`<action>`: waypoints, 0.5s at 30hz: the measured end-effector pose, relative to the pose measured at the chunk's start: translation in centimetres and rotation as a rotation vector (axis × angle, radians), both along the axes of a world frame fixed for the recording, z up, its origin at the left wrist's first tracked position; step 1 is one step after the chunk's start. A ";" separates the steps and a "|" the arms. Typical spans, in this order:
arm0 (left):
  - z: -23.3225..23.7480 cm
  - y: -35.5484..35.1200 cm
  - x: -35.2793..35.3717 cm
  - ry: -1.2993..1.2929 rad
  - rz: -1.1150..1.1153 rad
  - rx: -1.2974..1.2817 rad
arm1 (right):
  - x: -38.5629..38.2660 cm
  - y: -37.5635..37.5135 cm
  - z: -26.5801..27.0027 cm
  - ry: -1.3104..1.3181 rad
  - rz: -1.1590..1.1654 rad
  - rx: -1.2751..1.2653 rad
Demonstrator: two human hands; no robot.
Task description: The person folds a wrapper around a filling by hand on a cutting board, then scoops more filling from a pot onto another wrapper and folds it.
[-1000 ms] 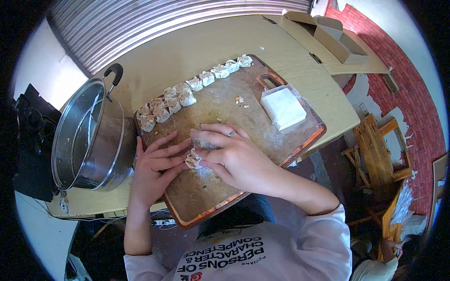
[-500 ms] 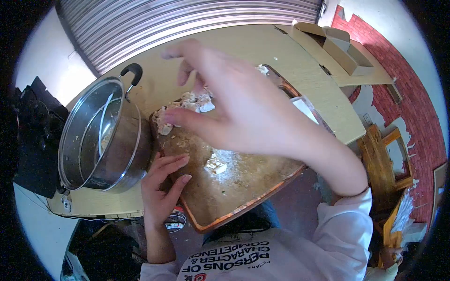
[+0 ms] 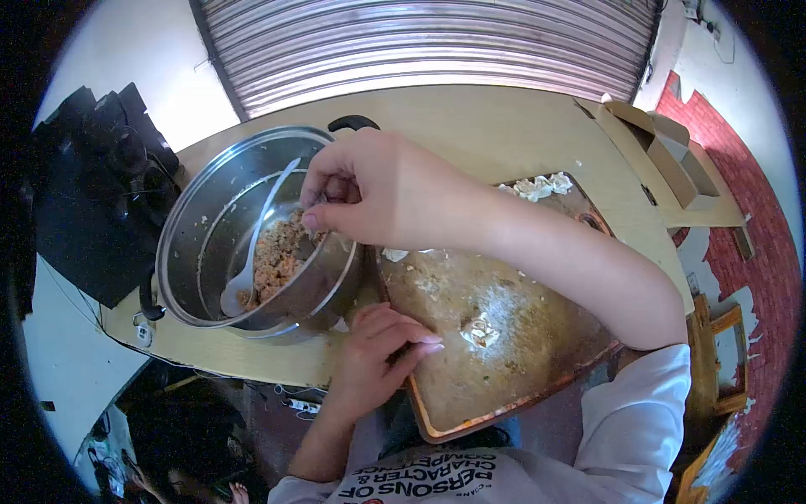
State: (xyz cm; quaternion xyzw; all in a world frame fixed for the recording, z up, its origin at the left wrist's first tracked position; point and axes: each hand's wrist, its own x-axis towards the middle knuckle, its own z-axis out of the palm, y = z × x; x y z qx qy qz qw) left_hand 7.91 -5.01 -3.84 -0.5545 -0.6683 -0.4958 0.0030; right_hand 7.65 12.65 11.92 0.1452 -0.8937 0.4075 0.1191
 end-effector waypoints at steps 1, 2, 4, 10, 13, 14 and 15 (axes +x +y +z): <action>-0.2 -0.1 0.0 0.004 -0.003 -0.001 | -0.1 -0.4 0.4 -0.053 -0.048 0.048; -0.3 -0.1 0.0 0.006 -0.005 -0.002 | -0.4 -0.5 0.4 -0.050 -0.043 0.051; -0.2 -0.1 0.2 0.006 0.010 -0.021 | -1.0 -0.8 0.4 0.036 -0.068 0.206; -0.4 0.1 0.4 -0.013 0.028 -0.025 | -3.3 -1.3 -0.9 0.160 -0.109 0.070; -0.5 0.3 0.4 -0.023 0.024 -0.015 | -3.7 -0.8 0.1 0.196 -0.203 -0.005; -0.5 0.4 0.4 -0.027 0.017 -0.007 | -4.6 -0.2 -0.5 0.302 -0.198 0.039; -0.5 0.4 0.3 -0.027 0.021 -0.005 | -5.1 0.0 -0.7 0.303 -0.193 0.039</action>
